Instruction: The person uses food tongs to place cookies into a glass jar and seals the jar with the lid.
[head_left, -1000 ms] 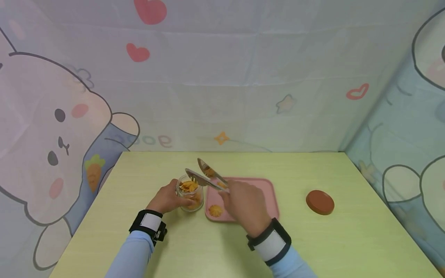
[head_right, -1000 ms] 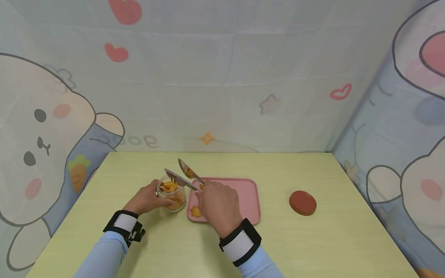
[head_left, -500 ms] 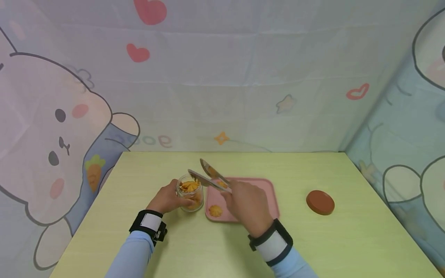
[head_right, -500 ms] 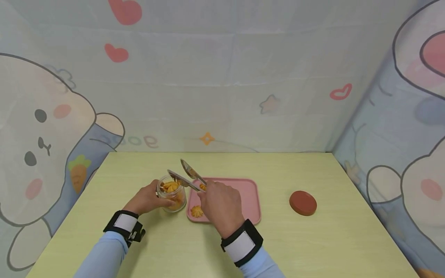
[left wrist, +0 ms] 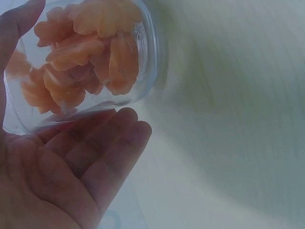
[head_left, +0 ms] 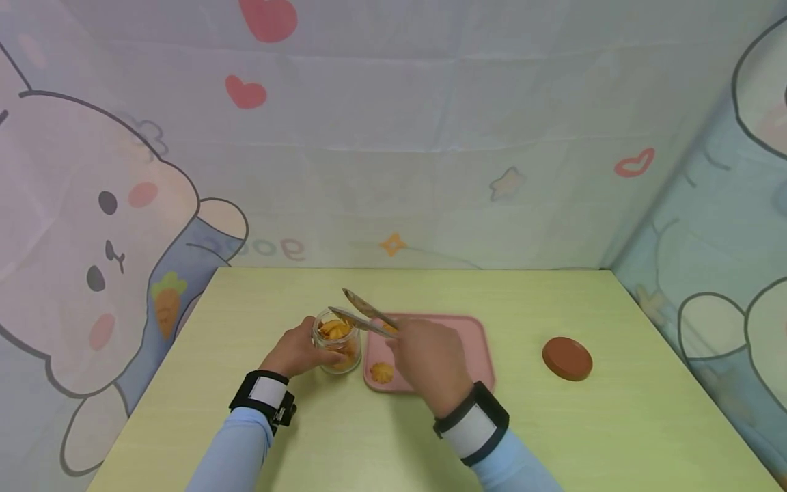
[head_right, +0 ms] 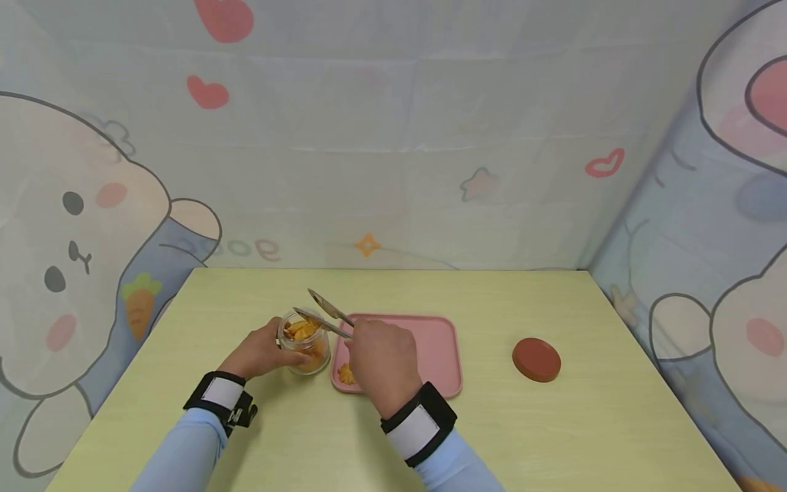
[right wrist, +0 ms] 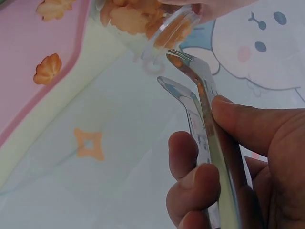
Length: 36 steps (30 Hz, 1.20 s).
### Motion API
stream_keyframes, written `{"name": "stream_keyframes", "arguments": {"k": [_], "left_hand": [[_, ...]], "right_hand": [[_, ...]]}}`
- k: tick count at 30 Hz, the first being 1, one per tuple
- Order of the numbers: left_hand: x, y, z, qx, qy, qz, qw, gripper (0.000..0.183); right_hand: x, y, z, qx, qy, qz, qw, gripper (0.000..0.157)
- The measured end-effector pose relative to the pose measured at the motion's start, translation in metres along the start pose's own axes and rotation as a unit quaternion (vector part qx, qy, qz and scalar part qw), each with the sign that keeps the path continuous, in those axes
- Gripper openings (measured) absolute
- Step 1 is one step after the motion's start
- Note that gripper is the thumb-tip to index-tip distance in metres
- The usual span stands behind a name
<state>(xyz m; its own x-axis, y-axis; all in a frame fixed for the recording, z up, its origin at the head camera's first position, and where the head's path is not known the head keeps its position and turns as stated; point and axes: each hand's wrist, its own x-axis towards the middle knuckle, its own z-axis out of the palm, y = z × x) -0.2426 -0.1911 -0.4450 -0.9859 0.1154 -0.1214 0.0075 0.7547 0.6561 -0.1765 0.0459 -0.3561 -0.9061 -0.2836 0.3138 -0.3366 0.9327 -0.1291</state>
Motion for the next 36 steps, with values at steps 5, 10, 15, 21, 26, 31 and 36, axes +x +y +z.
{"name": "stream_keyframes", "arguments": {"k": [5, 10, 15, 21, 26, 31, 36], "left_hand": [[0.0, 0.0, -0.001, 0.0, 0.0, -0.004, 1.0, 0.085], [0.0, 0.0, -0.001, 0.0, 0.0, -0.003, 1.0, 0.086], [0.0, 0.0, 0.0, 0.003, 0.001, 0.0, 1.0, 0.086], [0.0, 0.002, -0.002, 0.004, -0.001, 0.0, 1.0, 0.087], [0.0, 0.0, -0.002, 0.004, -0.001, -0.003, 1.0, 0.088], [-0.001, 0.0, -0.001, 0.003, -0.001, -0.001, 1.0, 0.086], [-0.001, 0.001, -0.001, 0.002, 0.001, -0.002, 1.0, 0.089]], "right_hand": [[0.005, -0.002, 0.007, -0.021, 0.008, -0.014, 1.0, 0.024], [0.005, 0.002, 0.009, 0.004, 0.011, 0.003, 1.0, 0.023], [0.0, 0.01, 0.008, 0.031, 0.022, 0.02, 0.999, 0.025], [-0.011, 0.029, 0.008, 0.046, 0.036, 0.041, 0.997, 0.017], [-0.02, 0.04, 0.014, 0.044, 0.018, 0.065, 0.997, 0.019], [-0.027, 0.045, 0.023, 0.042, 0.01, 0.074, 0.996, 0.022], [-0.031, 0.048, 0.029, 0.044, 0.006, 0.072, 0.996, 0.023]]}}
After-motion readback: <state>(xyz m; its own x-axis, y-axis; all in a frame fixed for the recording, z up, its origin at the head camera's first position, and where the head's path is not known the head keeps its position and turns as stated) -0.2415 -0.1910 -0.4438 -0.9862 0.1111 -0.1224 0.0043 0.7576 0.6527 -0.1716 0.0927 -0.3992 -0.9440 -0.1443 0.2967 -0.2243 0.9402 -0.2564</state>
